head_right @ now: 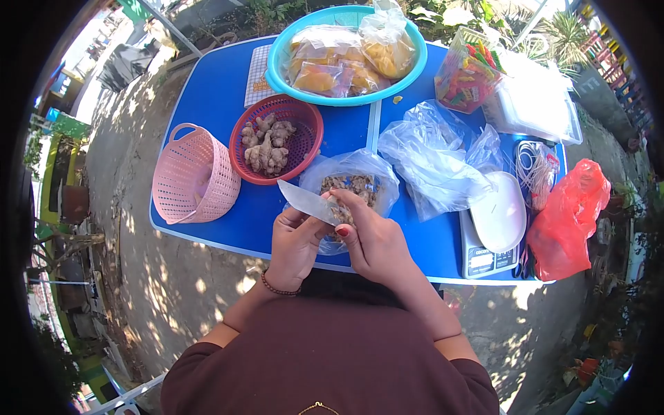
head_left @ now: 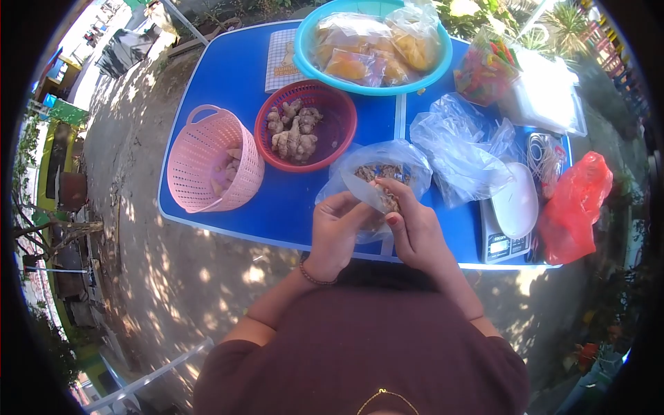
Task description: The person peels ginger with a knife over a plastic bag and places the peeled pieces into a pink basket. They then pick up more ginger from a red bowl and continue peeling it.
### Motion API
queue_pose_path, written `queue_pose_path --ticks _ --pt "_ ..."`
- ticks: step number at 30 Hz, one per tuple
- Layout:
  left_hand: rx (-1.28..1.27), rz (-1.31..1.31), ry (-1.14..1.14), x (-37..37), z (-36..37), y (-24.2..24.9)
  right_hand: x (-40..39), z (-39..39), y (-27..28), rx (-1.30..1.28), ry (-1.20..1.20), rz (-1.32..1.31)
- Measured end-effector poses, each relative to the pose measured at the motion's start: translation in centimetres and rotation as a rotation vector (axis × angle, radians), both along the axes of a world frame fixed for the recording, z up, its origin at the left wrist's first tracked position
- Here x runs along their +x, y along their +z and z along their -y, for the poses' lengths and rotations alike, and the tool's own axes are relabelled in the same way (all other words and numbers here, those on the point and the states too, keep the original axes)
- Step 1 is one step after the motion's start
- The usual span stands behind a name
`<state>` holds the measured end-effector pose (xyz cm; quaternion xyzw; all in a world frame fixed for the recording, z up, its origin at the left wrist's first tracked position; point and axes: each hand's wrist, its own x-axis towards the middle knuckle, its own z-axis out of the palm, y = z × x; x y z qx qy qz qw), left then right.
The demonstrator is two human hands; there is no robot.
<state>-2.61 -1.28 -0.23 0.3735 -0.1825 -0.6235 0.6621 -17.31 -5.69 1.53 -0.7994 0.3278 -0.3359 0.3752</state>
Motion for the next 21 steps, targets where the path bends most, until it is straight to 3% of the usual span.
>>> queue_pose_path --ticks 3,6,9,18,21 --pt "-0.013 0.012 -0.049 0.1 -0.3 -0.7 -0.4 0.0 -0.3 0.027 -0.044 -0.159" --pt "-0.007 -0.006 -0.057 -0.1 -0.3 -0.1 -0.6 0.3 -0.5 0.07 -0.041 -0.151" --pt "-0.01 0.004 0.004 0.1 0.1 0.0 0.2 0.1 -0.2 -0.056 -0.009 0.061" --pt "-0.019 -0.011 -0.099 0.1 -0.5 -1.2 -0.7 0.0 -0.5 0.047 -0.051 -0.15" --pt "-0.01 -0.023 -0.078 0.2 -0.2 -0.6 -0.5 0.1 -0.2 0.043 0.005 0.053"
